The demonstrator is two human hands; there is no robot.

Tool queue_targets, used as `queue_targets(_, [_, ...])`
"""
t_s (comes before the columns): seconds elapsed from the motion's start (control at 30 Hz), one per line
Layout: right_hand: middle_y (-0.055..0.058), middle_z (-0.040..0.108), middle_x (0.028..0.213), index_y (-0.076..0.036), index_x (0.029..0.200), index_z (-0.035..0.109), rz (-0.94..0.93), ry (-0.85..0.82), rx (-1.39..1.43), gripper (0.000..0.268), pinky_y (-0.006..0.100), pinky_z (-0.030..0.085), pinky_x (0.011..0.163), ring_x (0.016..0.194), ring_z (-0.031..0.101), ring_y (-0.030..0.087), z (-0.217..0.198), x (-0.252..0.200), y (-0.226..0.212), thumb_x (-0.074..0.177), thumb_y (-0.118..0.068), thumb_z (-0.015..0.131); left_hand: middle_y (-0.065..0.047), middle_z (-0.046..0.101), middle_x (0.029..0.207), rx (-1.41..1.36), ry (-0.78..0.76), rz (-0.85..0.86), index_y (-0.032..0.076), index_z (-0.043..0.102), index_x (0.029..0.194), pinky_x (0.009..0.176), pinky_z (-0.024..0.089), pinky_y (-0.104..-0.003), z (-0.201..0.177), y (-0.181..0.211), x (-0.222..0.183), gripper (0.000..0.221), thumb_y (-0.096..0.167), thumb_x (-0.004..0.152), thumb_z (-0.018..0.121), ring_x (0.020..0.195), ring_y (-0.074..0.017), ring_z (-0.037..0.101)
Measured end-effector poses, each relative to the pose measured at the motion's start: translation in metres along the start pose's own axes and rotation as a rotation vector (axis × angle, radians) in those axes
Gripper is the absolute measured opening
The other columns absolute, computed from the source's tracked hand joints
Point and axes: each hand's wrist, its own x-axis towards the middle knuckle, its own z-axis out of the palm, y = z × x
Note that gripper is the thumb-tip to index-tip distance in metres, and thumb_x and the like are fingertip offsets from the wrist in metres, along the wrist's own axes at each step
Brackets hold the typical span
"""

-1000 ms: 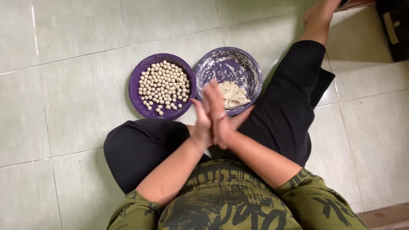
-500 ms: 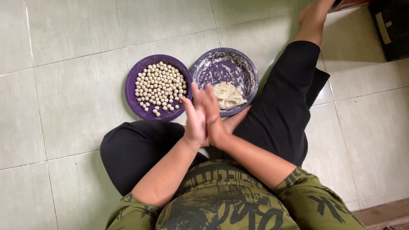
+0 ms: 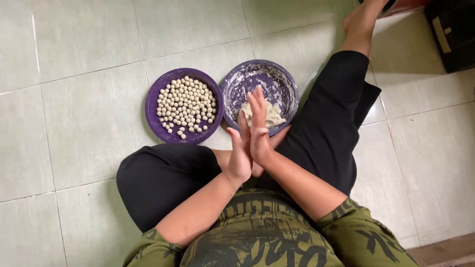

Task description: Rolling small pieces of dough into uniform balls and placing them in a bowl.

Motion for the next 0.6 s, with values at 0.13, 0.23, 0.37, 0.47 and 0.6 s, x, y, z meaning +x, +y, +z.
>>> queue_targets(0.13, [0.022,-0.013,0.169,-0.010,0.163,0.021,-0.121,-0.079,0.066,0.088,0.066,0.019,0.124,0.157,-0.008,0.045,0.022,-0.012,-0.044,0.099,-0.071,0.009,0.010,0.014,0.168,-0.212,-0.270,-0.074,0.025,0.021,0.164,0.127,0.007,-0.042,-0.036,-0.056,0.031,0.056,0.040,0.112,0.036,0.152,-0.0083,0.017])
queue_targets(0.23, [0.024,-0.009,0.169,-0.011,0.162,0.024,-0.076,-0.058,0.060,0.084,0.066,0.021,0.124,0.156,-0.001,0.046,0.012,-0.012,-0.016,0.101,-0.068,0.010,0.009,0.009,0.168,-0.184,-0.307,-0.061,0.025,0.017,0.164,0.126,0.002,-0.042,-0.021,-0.029,0.019,0.059,0.044,0.109,0.029,0.152,-0.0096,0.010])
queue_targets(0.37, [0.017,-0.009,0.171,-0.008,0.165,0.017,-0.117,0.047,-0.159,0.089,0.055,0.009,0.131,0.160,-0.001,0.042,-0.005,0.012,-0.016,0.100,-0.067,-0.005,0.009,0.000,0.168,-0.118,-0.359,-0.037,0.026,0.011,0.164,0.125,-0.006,-0.041,0.002,-0.005,-0.016,0.064,0.053,0.106,0.018,0.152,-0.0118,-0.002])
queue_targets(0.47, [0.022,-0.001,0.171,-0.010,0.162,0.027,-0.221,0.127,-0.160,0.075,0.054,0.009,0.132,0.159,0.005,0.042,0.033,0.008,-0.051,0.107,-0.060,0.014,0.008,-0.006,0.169,-0.078,-0.415,-0.017,0.027,0.007,0.164,0.124,-0.012,-0.041,0.015,0.031,-0.018,0.069,0.058,0.103,0.010,0.153,-0.0133,-0.010])
queue_targets(0.6, [0.016,-0.002,0.171,0.005,0.160,0.001,-0.156,0.071,0.990,0.070,0.057,-0.014,0.136,0.161,-0.016,0.035,0.036,-0.014,-0.030,0.114,-0.035,0.036,0.008,-0.012,0.169,-0.037,-0.456,-0.003,0.028,0.003,0.164,0.124,-0.017,-0.041,0.034,0.078,-0.020,0.073,0.064,0.100,0.003,0.153,-0.0148,-0.017])
